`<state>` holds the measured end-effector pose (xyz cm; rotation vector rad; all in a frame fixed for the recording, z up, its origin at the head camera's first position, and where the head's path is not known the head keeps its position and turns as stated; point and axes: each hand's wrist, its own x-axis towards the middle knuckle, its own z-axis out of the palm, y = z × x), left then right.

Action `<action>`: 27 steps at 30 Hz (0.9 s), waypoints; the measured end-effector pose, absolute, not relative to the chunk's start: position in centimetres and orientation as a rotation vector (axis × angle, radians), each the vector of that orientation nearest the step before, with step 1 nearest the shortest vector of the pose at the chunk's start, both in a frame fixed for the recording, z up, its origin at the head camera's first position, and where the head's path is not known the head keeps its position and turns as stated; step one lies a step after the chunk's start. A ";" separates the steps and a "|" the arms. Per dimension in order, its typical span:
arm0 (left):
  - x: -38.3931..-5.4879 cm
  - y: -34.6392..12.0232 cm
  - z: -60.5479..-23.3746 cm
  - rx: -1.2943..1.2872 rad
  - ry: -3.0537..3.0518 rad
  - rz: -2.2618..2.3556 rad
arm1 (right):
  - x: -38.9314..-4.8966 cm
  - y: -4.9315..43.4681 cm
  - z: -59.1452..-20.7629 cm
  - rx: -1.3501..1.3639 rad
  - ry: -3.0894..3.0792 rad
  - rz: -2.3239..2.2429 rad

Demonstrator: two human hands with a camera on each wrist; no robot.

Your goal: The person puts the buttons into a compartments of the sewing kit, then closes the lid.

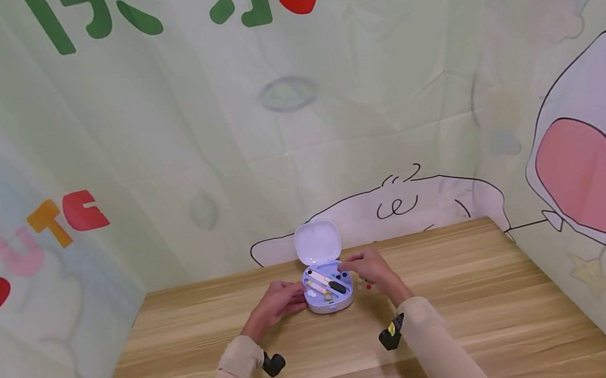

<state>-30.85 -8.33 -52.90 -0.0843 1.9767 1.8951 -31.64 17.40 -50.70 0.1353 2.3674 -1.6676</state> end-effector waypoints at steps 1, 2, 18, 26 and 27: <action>-30.9 -8.3 -52.9 -0.089 1.977 1.891 | -31.6 17.4 -50.7 0.123 2.370 -1.664; -30.9 -8.3 -52.9 -0.095 1.976 1.888 | -31.6 17.4 -50.7 0.118 2.369 -1.665; -31.0 -8.5 -53.2 -0.076 1.986 1.880 | -31.7 18.7 -50.9 0.109 2.384 -1.661; -30.9 -8.4 -53.1 -0.082 1.988 1.877 | -31.5 19.6 -51.4 0.091 2.386 -1.669; -30.9 -8.4 -53.1 -0.088 1.988 1.875 | -31.5 19.8 -51.5 0.096 2.387 -1.664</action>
